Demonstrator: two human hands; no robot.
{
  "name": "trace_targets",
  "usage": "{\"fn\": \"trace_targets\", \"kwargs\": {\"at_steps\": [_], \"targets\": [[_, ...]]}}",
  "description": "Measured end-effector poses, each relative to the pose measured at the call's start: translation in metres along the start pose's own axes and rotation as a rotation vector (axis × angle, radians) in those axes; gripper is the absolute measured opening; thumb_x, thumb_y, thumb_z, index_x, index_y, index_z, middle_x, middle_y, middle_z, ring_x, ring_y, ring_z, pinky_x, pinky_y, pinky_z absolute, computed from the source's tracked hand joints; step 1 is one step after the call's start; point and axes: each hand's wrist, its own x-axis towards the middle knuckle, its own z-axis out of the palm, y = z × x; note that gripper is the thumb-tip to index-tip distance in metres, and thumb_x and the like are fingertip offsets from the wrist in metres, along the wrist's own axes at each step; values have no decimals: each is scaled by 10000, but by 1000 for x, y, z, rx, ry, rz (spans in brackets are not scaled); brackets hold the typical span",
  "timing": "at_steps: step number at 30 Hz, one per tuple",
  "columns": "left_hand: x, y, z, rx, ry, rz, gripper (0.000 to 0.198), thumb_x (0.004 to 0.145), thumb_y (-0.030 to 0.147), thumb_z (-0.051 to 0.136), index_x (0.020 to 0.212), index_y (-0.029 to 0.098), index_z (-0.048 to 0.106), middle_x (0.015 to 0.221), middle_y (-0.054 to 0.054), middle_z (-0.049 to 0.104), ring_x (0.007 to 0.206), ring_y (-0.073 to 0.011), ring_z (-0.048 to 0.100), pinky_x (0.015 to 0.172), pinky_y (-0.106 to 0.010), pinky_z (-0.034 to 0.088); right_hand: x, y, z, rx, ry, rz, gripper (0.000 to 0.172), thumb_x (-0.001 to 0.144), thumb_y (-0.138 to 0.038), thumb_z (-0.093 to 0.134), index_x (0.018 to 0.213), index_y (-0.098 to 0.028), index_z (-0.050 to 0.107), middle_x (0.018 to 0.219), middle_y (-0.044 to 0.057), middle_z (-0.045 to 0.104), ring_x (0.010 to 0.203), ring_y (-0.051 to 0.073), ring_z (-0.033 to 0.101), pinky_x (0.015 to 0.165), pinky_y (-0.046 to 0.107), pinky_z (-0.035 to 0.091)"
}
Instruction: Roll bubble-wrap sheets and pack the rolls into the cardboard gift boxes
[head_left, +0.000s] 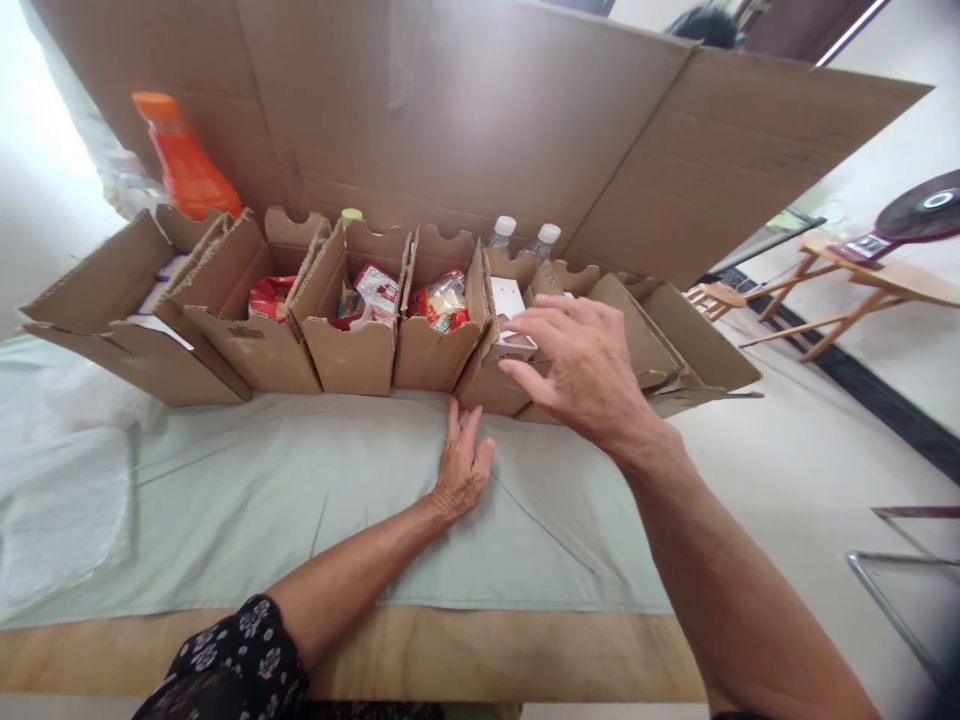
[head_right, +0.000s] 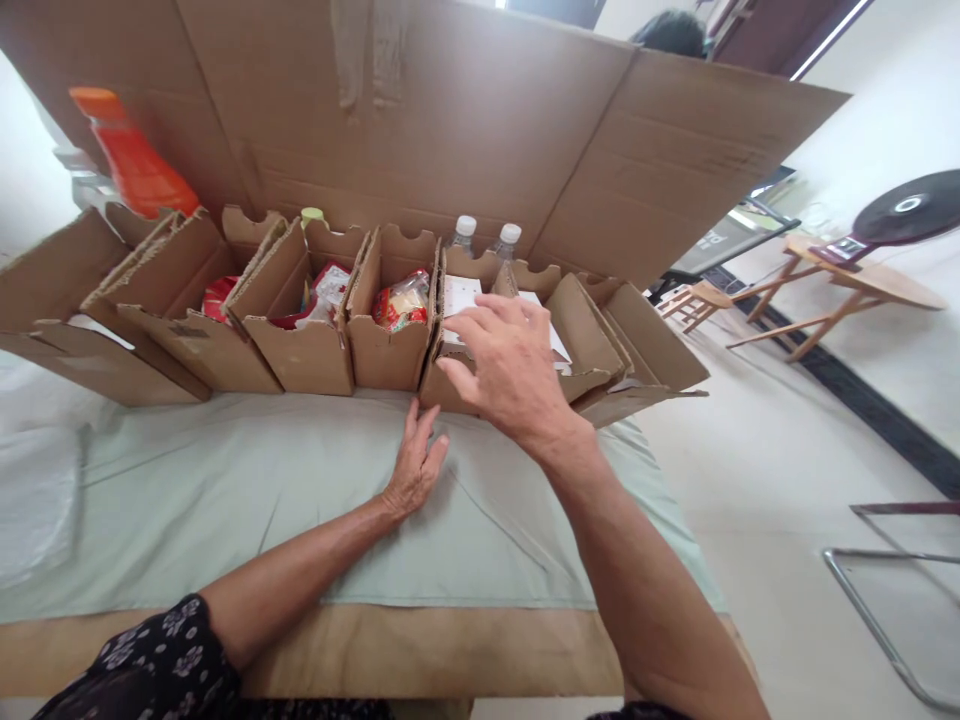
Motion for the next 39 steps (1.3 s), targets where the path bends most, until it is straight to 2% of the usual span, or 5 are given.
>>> {"fn": "trace_targets", "kwargs": {"at_steps": [10,18,23,30,39], "targets": [[-28,45,-23,97,-209,137,582,809,223,637,1390,196,608,1640,-138,414,1534,-365,351,1216,-560,384,53,-65,39,-116,-195,-71,272,890,-74,551,966,-152,800,965,147,787,1104,297,609,1058,505,294],[-136,91,-147,192,-636,-108,343,875,263,583,1165,242,764,1141,-54,788,1022,-248,723,870,-332,575,-94,-86,-50,165,-108,-220,296,944,-112,542,869,-284,770,1019,12,789,1263,254,605,1183,520,323],[-159,80,-197,126,-412,-292,273,904,405,589,1032,238,763,1030,-50,792,962,-237,726,843,-344,582,-204,-64,-79,238,131,229,293,938,-315,614,1128,-494,749,1389,-7,672,1294,337,620,1093,608,469],[-135,59,-165,151,-55,-86,757,817,397,712,1516,281,446,1569,-141,457,1378,-329,527,1004,-473,560,-299,-87,-55,445,69,658,688,871,-521,697,1508,-362,493,1425,103,627,1166,368,689,993,578,576],[-113,59,-118,-1,-60,-27,816,836,349,659,1573,211,337,1585,-163,448,1425,-332,479,1053,-469,544,-243,-80,24,651,109,863,435,797,-613,695,968,-213,682,932,135,781,904,366,738,795,502,592]]}}
